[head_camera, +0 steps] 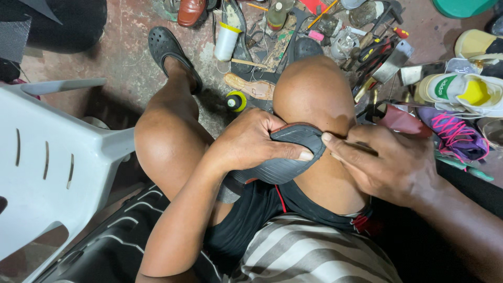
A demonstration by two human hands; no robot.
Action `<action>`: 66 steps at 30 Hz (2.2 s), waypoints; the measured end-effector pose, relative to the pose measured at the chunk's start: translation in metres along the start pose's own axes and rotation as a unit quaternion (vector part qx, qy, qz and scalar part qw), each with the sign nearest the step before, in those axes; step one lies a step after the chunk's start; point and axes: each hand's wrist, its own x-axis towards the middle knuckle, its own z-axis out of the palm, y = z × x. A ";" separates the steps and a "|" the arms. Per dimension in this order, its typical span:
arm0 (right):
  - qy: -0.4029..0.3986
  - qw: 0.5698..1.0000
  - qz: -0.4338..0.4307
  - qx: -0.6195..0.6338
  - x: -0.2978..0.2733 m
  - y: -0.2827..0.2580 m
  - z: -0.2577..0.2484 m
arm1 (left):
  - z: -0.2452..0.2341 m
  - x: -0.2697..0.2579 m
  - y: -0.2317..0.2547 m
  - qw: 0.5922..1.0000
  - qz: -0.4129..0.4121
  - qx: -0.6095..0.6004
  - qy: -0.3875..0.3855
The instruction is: The person holds a brown shoe with a black sole and uses a small pointed tool to scrape or clean the edge where the sole meets the upper. The person rotates the shoe to access different sections of the sole edge and continues the scraping motion along the perimeter.
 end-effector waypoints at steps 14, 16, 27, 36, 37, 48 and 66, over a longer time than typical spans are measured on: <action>-0.090 0.961 0.152 0.213 0.019 -0.004 -0.022 | 0.001 0.003 0.000 1.000 -0.001 0.021 -0.007; -0.100 0.957 0.159 0.222 0.018 -0.005 -0.023 | 0.002 0.003 -0.001 1.000 -0.002 0.015 -0.009; -0.080 0.949 0.190 0.237 0.013 -0.017 -0.017 | 0.000 0.001 0.001 1.000 0.010 0.028 0.007; -0.029 0.983 0.138 0.121 0.012 -0.020 -0.016 | 0.002 -0.001 0.003 0.999 0.028 0.022 0.022; -0.030 0.983 0.135 0.117 0.013 -0.019 -0.015 | 0.002 -0.001 0.003 0.999 0.030 0.017 0.021; -0.036 0.994 0.082 0.066 0.020 -0.010 -0.015 | 0.000 0.003 0.001 1.000 0.001 0.015 0.012; -0.065 0.992 0.055 0.091 0.033 -0.002 -0.017 | 0.000 0.006 -0.003 0.999 0.037 -0.008 0.016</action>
